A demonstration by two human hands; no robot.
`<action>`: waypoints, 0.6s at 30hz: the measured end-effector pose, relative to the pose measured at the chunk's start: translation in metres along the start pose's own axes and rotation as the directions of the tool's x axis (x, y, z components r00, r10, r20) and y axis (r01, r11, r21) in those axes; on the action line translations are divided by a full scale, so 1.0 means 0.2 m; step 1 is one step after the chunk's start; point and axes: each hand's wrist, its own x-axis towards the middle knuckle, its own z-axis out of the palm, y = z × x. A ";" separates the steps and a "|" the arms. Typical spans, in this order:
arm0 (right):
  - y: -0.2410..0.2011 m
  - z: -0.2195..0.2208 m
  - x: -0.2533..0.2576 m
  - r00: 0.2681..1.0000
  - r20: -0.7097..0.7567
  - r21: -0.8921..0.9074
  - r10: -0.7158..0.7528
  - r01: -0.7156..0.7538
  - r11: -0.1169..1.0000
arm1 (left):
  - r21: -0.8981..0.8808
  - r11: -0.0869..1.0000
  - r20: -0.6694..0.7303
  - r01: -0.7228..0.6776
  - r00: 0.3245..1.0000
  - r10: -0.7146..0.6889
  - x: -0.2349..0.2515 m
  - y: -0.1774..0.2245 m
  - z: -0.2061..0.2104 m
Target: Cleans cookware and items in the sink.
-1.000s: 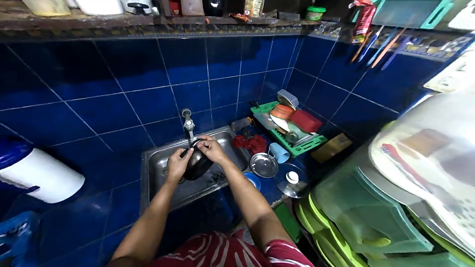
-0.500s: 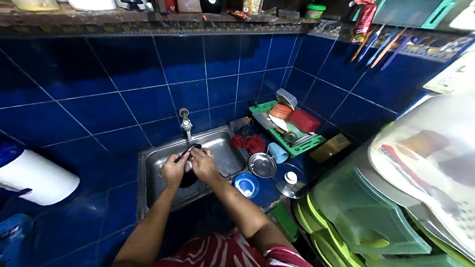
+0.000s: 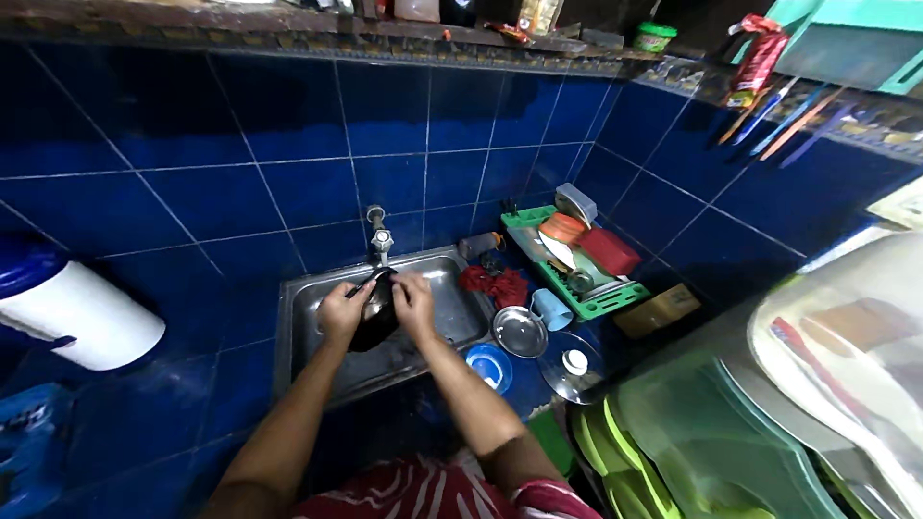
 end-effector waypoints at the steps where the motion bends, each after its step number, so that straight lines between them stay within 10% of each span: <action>1: 0.01 -0.01 0.11 0.999 0.019 -0.075 0.049 -0.048 0.996 | 0.027 0.999 0.039 0.030 0.999 -0.031 0.03 -0.01 0.01; 9: -0.14 0.07 0.76 0.850 0.451 -0.672 0.271 0.124 0.730 | 0.064 0.986 0.240 0.156 0.956 -0.167 0.19 -0.25 0.21; 14: -0.16 0.09 0.91 0.681 0.700 -0.641 0.213 0.469 0.607 | 0.117 0.983 0.309 0.144 0.935 -0.173 0.25 -0.20 0.28; 18: 0.00 0.03 0.87 0.729 0.684 -0.467 0.022 0.415 0.781 | 0.121 0.977 0.310 0.175 0.928 -0.205 0.30 -0.16 0.32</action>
